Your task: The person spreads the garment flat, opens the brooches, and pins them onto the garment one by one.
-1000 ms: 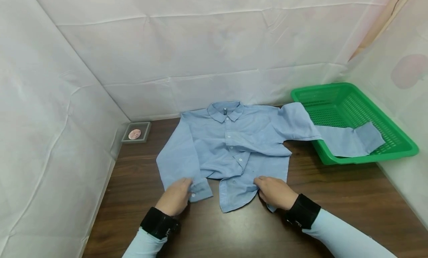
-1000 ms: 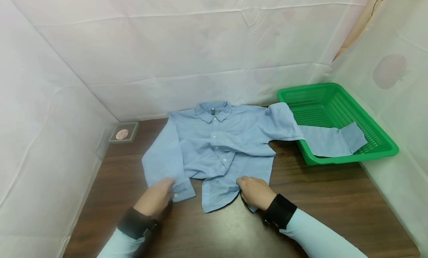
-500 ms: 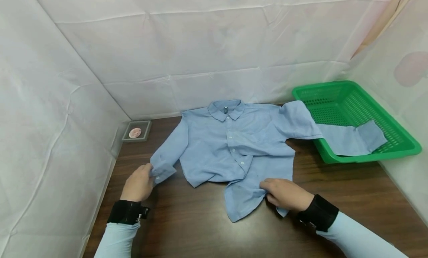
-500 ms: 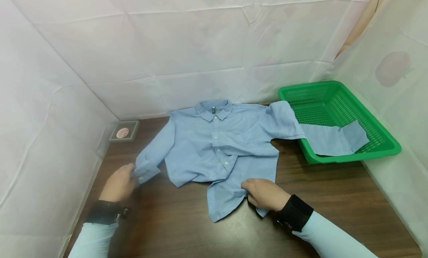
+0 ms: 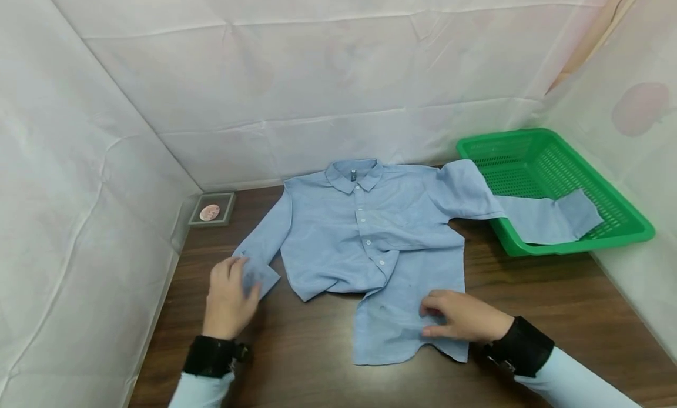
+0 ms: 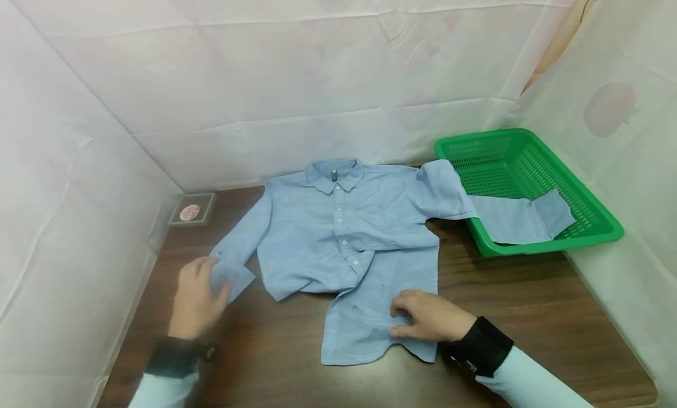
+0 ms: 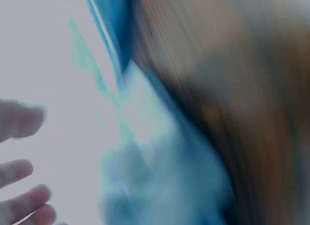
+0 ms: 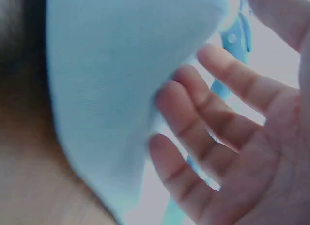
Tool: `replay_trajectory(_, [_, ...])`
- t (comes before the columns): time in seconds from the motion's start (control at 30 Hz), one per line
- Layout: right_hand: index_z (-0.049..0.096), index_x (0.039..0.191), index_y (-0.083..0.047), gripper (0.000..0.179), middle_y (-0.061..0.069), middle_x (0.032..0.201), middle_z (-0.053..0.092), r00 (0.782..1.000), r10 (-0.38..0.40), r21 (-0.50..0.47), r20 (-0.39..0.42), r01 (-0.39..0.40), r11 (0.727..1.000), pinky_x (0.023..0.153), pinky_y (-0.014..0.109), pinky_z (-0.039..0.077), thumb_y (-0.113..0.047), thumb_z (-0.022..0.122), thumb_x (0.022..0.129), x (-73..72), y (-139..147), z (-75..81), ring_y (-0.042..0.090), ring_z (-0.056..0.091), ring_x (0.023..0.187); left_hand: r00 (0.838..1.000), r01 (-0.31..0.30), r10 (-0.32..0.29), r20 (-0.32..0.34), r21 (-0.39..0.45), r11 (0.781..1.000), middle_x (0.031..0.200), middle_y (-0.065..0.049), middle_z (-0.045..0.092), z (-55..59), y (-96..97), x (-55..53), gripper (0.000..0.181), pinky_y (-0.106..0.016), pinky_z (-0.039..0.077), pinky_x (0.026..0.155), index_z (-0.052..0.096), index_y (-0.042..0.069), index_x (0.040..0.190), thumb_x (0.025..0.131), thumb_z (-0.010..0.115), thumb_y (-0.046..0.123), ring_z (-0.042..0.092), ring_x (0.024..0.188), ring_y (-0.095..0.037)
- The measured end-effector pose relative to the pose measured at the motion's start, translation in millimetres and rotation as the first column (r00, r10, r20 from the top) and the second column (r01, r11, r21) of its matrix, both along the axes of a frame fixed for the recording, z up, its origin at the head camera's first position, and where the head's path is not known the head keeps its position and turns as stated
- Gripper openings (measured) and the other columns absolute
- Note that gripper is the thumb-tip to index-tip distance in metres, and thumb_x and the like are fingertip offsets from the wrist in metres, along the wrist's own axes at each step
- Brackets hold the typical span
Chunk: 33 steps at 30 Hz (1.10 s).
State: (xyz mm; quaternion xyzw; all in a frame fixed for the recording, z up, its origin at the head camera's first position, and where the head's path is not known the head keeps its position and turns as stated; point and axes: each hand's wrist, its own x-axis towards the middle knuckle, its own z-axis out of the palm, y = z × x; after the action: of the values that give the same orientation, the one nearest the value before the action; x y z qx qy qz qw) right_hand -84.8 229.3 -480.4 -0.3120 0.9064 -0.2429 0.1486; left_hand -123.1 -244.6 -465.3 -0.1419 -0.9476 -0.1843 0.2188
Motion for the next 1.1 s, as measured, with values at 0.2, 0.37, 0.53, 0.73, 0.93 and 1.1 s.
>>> replay_trajectory(0.2, [0.059, 0.077, -0.025, 0.023, -0.014, 0.064, 0.048, 0.932, -0.345, -0.064, -0.110, 0.339, 0.939, 0.051, 0.022, 0.039, -0.041, 0.063, 0.092, 1.0, 27, 3.8, 0.001, 0.044, 0.056, 0.962, 0.068, -0.091, 0.257, 0.097, 0.993, 0.083, 0.000, 0.061, -10.0, 62.7, 29.3, 0.035, -0.032, 0.047, 0.061, 0.065, 0.002, 0.111, 0.085, 0.073, 0.024, 0.057, 0.070, -0.012])
replay_trajectory(0.37, [0.062, 0.078, -0.015, 0.034, -0.007, 0.061, 0.050, 0.857, -0.513, 0.002, -0.034, 0.514, 0.858, 0.050, 0.026, 0.037, -0.044, 0.058, 0.095, -8.0, 50, 4.7, 0.008, 0.045, 0.053, 0.867, -0.063, 0.039, 0.498, 0.031, 0.998, 0.064, 0.002, 0.053, -21.9, 72.0, 26.9, 0.035, -0.031, 0.041, 0.051, 0.067, 0.000, 0.099, 0.089, 0.068, 0.034, 0.049, 0.055, -0.011])
replay_trajectory(0.53, [0.065, 0.104, 0.002, 0.049, 0.001, 0.078, 0.062, 0.821, -0.567, 0.009, 0.073, 0.568, 0.823, 0.059, 0.031, 0.045, -0.045, 0.054, 0.097, -23.4, 64, -0.9, 0.012, 0.054, 0.065, 0.874, -0.077, 0.030, 0.485, 0.077, 0.994, 0.055, 0.002, 0.047, -27.7, 73.5, 20.1, 0.031, -0.030, 0.036, 0.046, 0.061, 0.008, 0.074, 0.089, 0.069, 0.034, 0.045, 0.048, -0.012])
replay_trajectory(0.73, [0.065, 0.071, -0.004, 0.053, 0.001, 0.056, 0.056, 0.792, -0.557, 0.054, 0.250, 0.563, 0.825, 0.049, 0.032, 0.045, -0.051, 0.058, 0.092, -27.5, 62, -10.1, 0.016, 0.054, 0.050, 0.864, -0.066, -0.047, 0.502, 0.206, 0.976, 0.056, 0.006, 0.048, -36.3, 78.8, 15.3, 0.026, -0.027, 0.037, 0.049, 0.055, 0.013, 0.070, 0.084, 0.075, 0.023, 0.043, 0.049, -0.009])
replay_trajectory(0.93, [0.048, 0.057, -0.013, 0.046, -0.005, 0.047, 0.043, 0.831, -0.505, 0.023, 0.235, 0.514, 0.857, 0.043, 0.029, 0.039, -0.041, 0.068, 0.087, -21.0, 52, -14.3, 0.012, 0.046, 0.041, 0.886, -0.040, -0.073, 0.457, 0.234, 0.971, 0.065, 0.006, 0.051, -43.6, 77.6, 6.3, 0.023, -0.026, 0.039, 0.054, 0.056, 0.015, 0.070, 0.080, 0.077, 0.013, 0.046, 0.056, -0.007])
replay_trajectory(1.1, [0.042, 0.067, -0.012, 0.032, -0.005, 0.056, 0.033, 0.862, -0.473, -0.144, 0.183, 0.499, 0.855, 0.049, 0.025, 0.033, -0.016, 0.063, 0.090, -24.6, 50, -7.9, 0.009, 0.037, 0.048, 0.934, -0.025, -0.085, 0.347, 0.301, 0.953, 0.073, 0.000, 0.048, -33.4, 75.4, -6.1, 0.011, -0.029, 0.038, 0.057, 0.055, 0.009, 0.085, 0.092, 0.063, 0.011, 0.044, 0.062, -0.012])
